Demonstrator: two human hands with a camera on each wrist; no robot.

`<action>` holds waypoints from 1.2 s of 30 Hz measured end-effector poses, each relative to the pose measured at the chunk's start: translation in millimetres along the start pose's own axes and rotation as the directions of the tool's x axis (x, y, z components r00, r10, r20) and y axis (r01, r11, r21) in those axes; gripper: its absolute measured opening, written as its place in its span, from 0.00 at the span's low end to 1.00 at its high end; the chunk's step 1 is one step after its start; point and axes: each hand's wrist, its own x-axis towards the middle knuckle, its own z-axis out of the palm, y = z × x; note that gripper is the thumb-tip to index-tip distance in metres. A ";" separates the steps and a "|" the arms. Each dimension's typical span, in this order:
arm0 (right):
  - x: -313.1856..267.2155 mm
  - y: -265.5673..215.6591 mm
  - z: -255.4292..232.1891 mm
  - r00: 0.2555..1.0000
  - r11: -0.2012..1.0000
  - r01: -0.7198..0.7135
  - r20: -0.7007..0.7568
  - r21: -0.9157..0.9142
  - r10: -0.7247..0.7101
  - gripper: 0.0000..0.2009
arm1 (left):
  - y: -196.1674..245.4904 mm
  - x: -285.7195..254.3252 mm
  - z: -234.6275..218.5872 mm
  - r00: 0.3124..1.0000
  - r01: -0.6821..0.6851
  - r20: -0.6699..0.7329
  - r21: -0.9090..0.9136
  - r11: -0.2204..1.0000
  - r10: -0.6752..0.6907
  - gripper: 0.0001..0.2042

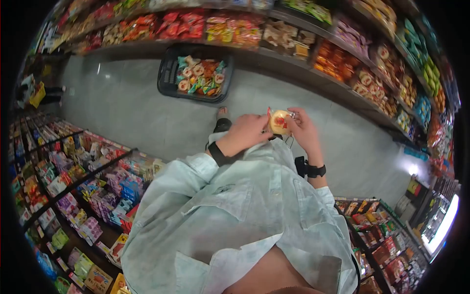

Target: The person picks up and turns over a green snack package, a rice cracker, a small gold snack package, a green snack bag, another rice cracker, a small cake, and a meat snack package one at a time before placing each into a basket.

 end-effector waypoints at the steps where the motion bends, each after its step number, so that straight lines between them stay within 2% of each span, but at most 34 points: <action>1: 0.9 -17.1 30.0 0.999 0.998 0.039 0.002 -0.049 -0.039 0.16 | -26.5 -14.1 -14.4 0.998 -0.023 -0.067 -0.012 1.000 0.022 0.16; 2: 8.7 -34.5 50.2 0.996 0.991 0.092 0.004 -0.100 -0.092 0.17 | -50.3 -24.9 -29.4 0.988 0.039 -0.144 -0.077 0.996 -0.050 0.16; 4: 18.6 -69.3 75.5 0.992 0.990 0.105 0.079 -0.094 -0.098 0.16 | -92.8 -47.3 -61.1 0.946 0.139 -0.262 -0.204 0.969 -0.191 0.17; 6: 12.0 -98.3 110.7 0.993 0.996 0.078 0.089 -0.050 -0.074 0.15 | -140.9 -49.4 -133.9 0.722 0.272 -0.512 -0.409 0.871 -0.465 0.17; 7: 9.0 -103.0 116.5 0.996 0.998 0.055 0.072 0.014 -0.056 0.12 | -160.8 -45.3 -154.6 0.669 0.257 -0.596 -0.376 0.890 -0.445 0.17; 8: 5.1 -105.2 120.7 0.998 0.998 0.058 0.040 0.003 -0.058 0.12 | -177.8 -41.6 -170.1 0.606 0.245 -0.673 -0.349 0.905 -0.424 0.16; 10: -4.3 -105.8 125.1 0.999 0.998 0.054 -0.006 -0.031 -0.054 0.12 | -199.6 -36.5 -198.3 0.574 0.231 -0.697 -0.366 0.901 -0.430 0.16; 13: -13.2 -89.0 128.5 1.000 0.998 -0.020 0.013 -0.068 0.021 0.12 | -214.7 -34.8 -207.5 0.607 0.176 -0.680 -0.390 0.904 -0.411 0.15; 16: -22.2 -90.8 136.0 0.997 0.995 -0.080 0.004 -0.067 0.080 0.12 | -231.9 -41.2 -171.6 0.696 0.180 -0.625 -0.324 0.929 -0.353 0.14; 19: -17.4 -89.7 146.5 0.997 0.995 -0.074 0.020 -0.065 0.075 0.12 | -210.5 -67.1 -133.7 0.860 0.264 -0.341 -0.338 0.903 -0.379 0.11; 20: -13.5 -91.3 150.7 0.997 0.996 -0.061 0.040 -0.071 0.064 0.12 | -218.5 -77.3 -109.4 0.918 0.235 -0.270 -0.224 0.946 -0.292 0.09; 21: -9.3 -93.3 155.3 0.997 0.996 -0.051 0.057 -0.072 0.056 0.12 | -215.6 -91.1 -92.8 0.956 0.240 -0.121 -0.192 0.951 -0.266 0.09; 22: -7.0 -94.6 159.7 0.997 0.997 -0.043 0.068 -0.070 0.047 0.13 | -208.6 -105.3 -81.8 0.983 0.182 -0.004 -0.101 0.978 -0.183 0.10; 23: -4.5 -95.9 164.0 0.993 0.996 -0.053 0.099 -0.073 0.060 0.13 | -211.7 -119.2 -66.9 0.986 0.112 0.123 -0.011 0.994 -0.109 0.11; 24: -3.2 -97.0 167.0 0.990 0.995 -0.065 0.124 -0.076 0.074 0.14 | -241.3 -132.4 -27.2 0.997 -0.079 -0.009 -0.006 0.997 0.079 0.13; 26: -4.6 -100.5 166.3 0.982 0.994 -0.071 0.171 -0.078 0.083 0.14 | -205.0 -123.1 -74.5 0.968 0.244 0.086 -0.123 0.962 -0.235 0.15; 29: -11.2 -96.0 153.3 0.966 0.994 -0.063 0.245 -0.083 0.082 0.14 | -224.6 -107.8 -87.2 0.930 0.341 0.173 -0.067 0.938 -0.325 0.17; 32: -17.4 -81.6 130.6 0.974 0.983 -0.107 0.184 -0.146 0.133 0.15 | -241.1 -84.9 -99.0 0.920 0.264 0.246 0.186 0.946 -0.305 0.18; 36: -26.9 -52.2 85.2 0.982 0.985 -0.172 0.072 -0.023 0.174 0.17 | -234.2 -33.0 -102.4 0.939 0.107 0.278 0.324 0.940 -0.203 0.19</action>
